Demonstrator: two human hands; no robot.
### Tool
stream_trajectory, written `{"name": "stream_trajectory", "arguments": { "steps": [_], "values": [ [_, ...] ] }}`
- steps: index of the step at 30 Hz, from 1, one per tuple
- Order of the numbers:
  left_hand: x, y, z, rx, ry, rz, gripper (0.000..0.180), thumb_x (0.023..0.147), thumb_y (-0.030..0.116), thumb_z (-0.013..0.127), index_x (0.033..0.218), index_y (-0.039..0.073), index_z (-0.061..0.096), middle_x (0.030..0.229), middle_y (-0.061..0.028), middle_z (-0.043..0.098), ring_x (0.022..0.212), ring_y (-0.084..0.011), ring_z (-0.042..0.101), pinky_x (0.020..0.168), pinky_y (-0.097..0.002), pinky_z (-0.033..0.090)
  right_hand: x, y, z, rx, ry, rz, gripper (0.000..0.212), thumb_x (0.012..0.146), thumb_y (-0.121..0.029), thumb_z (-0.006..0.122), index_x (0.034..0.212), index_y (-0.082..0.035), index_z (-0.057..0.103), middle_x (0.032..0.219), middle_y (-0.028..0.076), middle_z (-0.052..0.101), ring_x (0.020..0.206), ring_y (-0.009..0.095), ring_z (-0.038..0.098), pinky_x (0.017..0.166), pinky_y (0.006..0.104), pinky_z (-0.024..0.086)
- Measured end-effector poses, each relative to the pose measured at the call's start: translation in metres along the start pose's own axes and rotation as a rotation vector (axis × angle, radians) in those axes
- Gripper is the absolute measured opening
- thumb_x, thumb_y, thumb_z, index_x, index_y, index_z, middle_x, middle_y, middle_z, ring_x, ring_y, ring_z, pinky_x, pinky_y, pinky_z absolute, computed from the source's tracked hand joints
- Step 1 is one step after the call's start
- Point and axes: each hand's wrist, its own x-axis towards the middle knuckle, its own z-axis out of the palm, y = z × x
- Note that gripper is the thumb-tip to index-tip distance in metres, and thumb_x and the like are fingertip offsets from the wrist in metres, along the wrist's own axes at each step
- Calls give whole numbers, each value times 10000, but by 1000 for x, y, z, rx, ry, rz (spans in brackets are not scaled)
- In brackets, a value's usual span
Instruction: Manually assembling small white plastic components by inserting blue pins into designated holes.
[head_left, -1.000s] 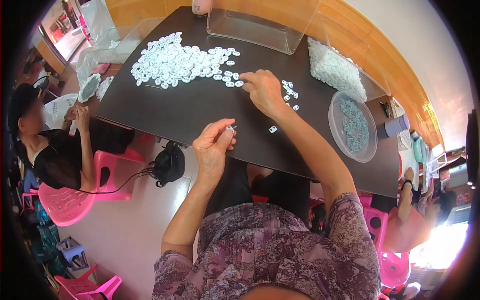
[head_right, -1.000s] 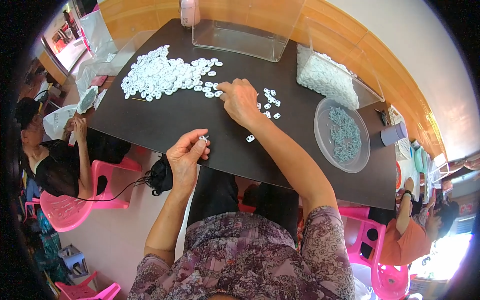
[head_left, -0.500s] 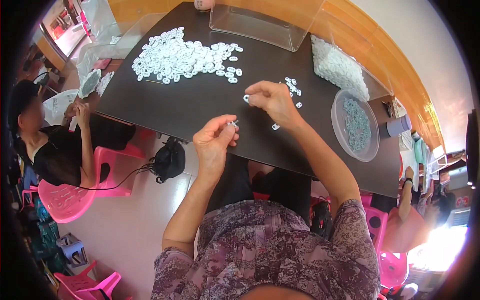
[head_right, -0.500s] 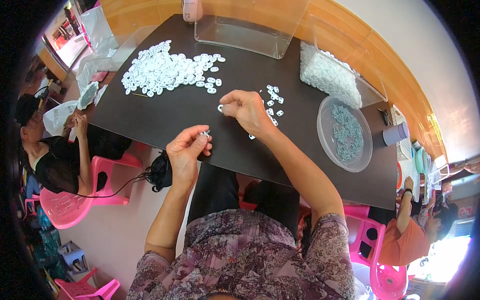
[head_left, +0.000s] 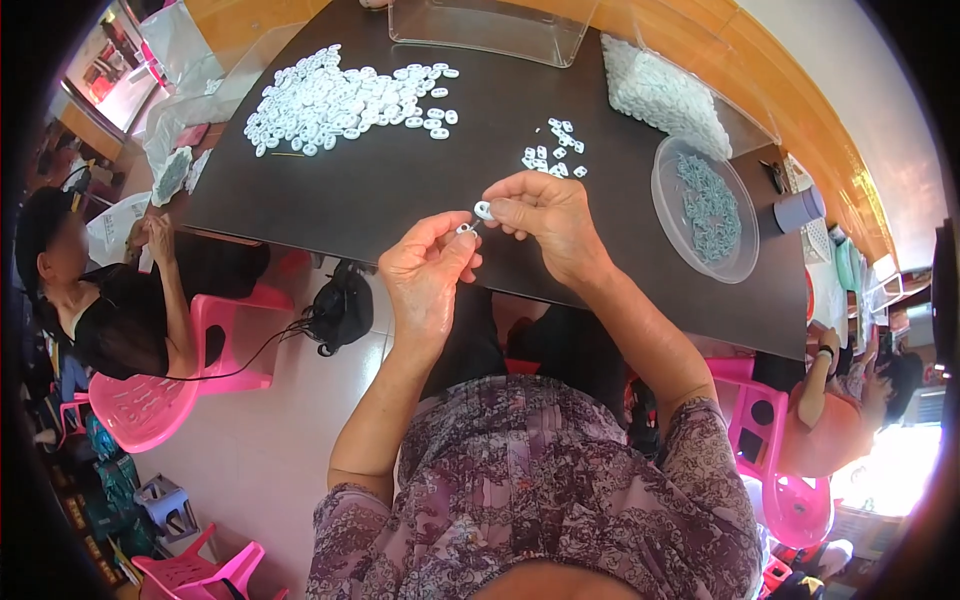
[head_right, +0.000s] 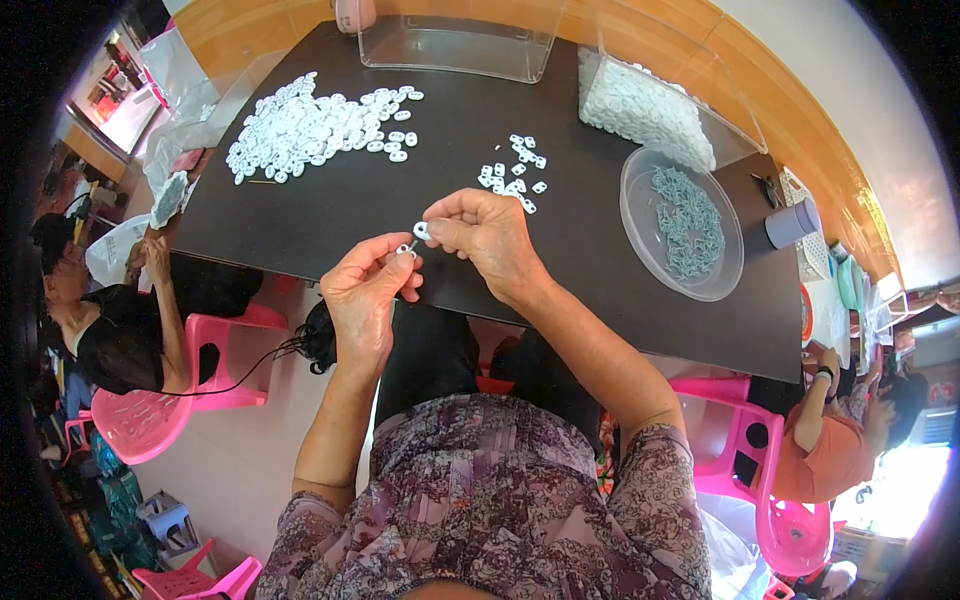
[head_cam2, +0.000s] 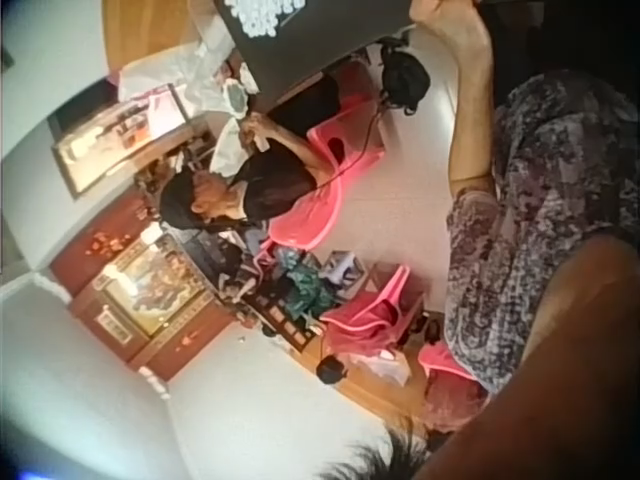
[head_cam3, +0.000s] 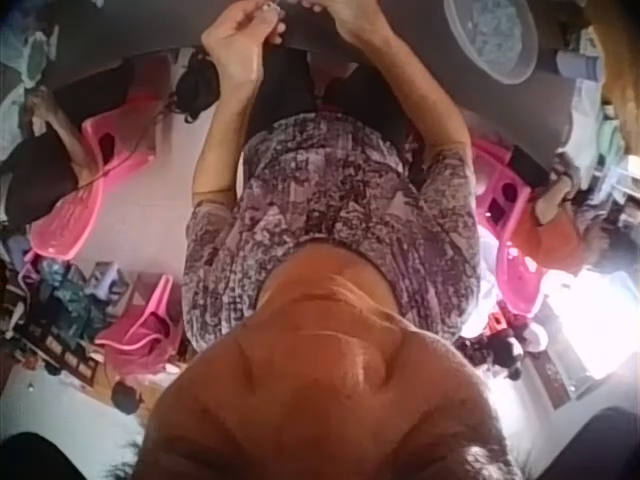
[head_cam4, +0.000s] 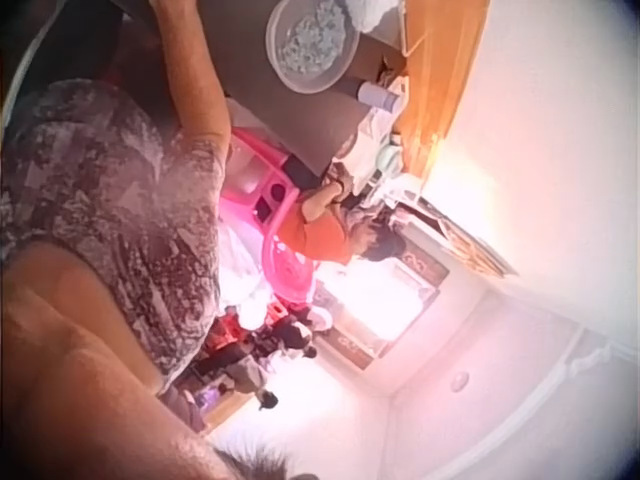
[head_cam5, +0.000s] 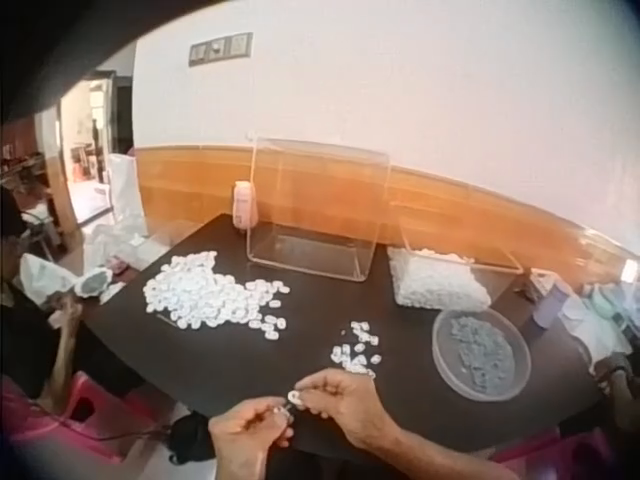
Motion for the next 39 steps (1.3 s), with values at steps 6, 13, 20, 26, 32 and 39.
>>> {"name": "stream_trajectory", "arguments": {
  "steps": [6,13,20,26,32,39],
  "values": [
    [-4,-3,3,2,4,29,180,822,6,603,989,-58,628,773,-89,632,604,-108,572,521,-210,459,-6,2,3,-12,38,-35,134,786,-57,653,891,25,635,741,51,637,641,82,565,548,192,408],
    [-5,-6,4,-7,18,24,173,828,3,593,986,-57,627,762,-75,624,598,-101,568,517,-202,457,-8,3,9,-40,58,-105,134,789,-65,656,890,21,633,735,43,631,645,70,558,547,187,405],
    [-4,-8,3,-12,65,50,177,822,-15,591,990,-58,624,756,-67,619,592,-94,564,512,-195,458,-9,11,17,-92,100,-146,96,803,-1,637,893,30,629,753,31,628,676,60,567,607,188,461],
    [-3,-10,3,-16,66,40,181,820,-22,593,995,-53,623,760,-59,619,599,-89,564,514,-190,459,-11,14,20,-146,119,-167,76,806,13,631,880,32,628,785,25,627,701,57,572,635,187,470],
    [-4,-11,3,-37,60,34,199,820,-25,592,1017,-42,620,774,-52,622,617,-85,566,522,-189,460,-12,13,21,-140,108,-177,66,806,17,626,870,32,633,773,18,625,696,47,566,634,182,465],
    [-5,-13,3,-42,65,45,213,818,-27,595,1030,-40,618,783,-56,627,623,-88,572,525,-190,464,-14,16,17,-113,85,-191,78,815,30,605,886,39,634,787,33,635,719,65,578,665,201,479]
  ]
}}
